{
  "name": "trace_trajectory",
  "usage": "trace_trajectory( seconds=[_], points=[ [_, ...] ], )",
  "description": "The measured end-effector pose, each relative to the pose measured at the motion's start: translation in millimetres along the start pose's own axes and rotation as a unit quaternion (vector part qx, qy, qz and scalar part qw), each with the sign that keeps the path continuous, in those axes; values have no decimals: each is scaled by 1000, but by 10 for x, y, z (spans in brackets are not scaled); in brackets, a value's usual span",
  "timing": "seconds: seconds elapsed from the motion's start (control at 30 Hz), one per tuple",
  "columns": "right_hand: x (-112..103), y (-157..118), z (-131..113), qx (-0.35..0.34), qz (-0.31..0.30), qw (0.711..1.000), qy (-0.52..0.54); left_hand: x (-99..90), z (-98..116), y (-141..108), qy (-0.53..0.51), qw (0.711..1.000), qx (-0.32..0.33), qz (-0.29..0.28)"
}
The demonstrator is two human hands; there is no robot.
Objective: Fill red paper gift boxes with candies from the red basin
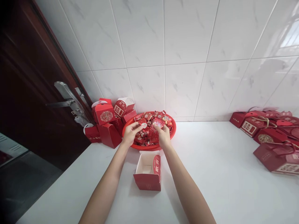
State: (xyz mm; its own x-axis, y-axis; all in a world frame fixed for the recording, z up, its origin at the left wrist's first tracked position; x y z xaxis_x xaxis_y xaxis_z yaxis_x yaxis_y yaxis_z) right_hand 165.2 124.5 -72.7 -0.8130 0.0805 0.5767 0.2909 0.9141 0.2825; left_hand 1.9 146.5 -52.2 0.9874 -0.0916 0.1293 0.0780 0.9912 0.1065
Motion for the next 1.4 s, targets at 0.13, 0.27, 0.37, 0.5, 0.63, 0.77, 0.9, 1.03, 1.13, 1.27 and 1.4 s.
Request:
trace_trajectory(
  seconds=[0.13, 0.27, 0.37, 0.5, 0.63, 0.77, 0.9, 1.03, 1.13, 1.27, 1.4],
  points=[
    [-51, 47, 77, -11, 45, 999, 15, -30, -10, 19, 3, 1000, -1, 14],
    [-3, 49, 77, 4, 9, 1000, 14, -10, -5, 26, 26, 1000, -6, -1],
    [51, 21, 30, 13, -34, 999, 6, 16, 5, 26, 37, 999, -12, -9],
    [94, -19, -21, 20, -83, 996, -2, 50, 16, 26, 43, 999, -17, -21],
    [97, -29, -7, 25, -105, 994, -18, 49, -10, 40, 42, 998, -39, -23],
    [100, -21, 1, 12, -110, 993, -30, 28, -43, 59, 49, 997, -55, -22],
    [119, -26, -23, -3, -123, 992, -41, 24, -49, 59, 59, 997, -55, -22],
    [105, -30, -64, -37, -100, 993, -45, 47, -39, 41, 71, 995, -52, -44],
    [91, -37, -78, -45, -83, 994, -48, 62, -53, 37, 96, 992, -59, -63],
    [88, -44, -81, -44, -77, 994, -64, 63, -89, 49, 101, 990, -65, -78],
    [99, -45, -74, -34, -82, 995, -50, 60, -100, 48, 100, 990, -55, -86]
  ],
)
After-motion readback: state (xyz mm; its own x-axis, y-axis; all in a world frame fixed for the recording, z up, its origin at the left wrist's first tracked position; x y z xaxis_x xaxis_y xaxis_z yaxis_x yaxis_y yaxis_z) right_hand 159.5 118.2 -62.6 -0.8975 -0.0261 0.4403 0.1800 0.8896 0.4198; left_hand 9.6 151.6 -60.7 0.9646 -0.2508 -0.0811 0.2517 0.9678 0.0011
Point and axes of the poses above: each hand's wrist, its own y-axis towards the middle knuckle, its own x-axis out of the palm, z = x × y, the point moved 4 cm from there along y, towards the middle knuckle, and after that the axes turned 12 degrees about -x, right-handed, at the moved point
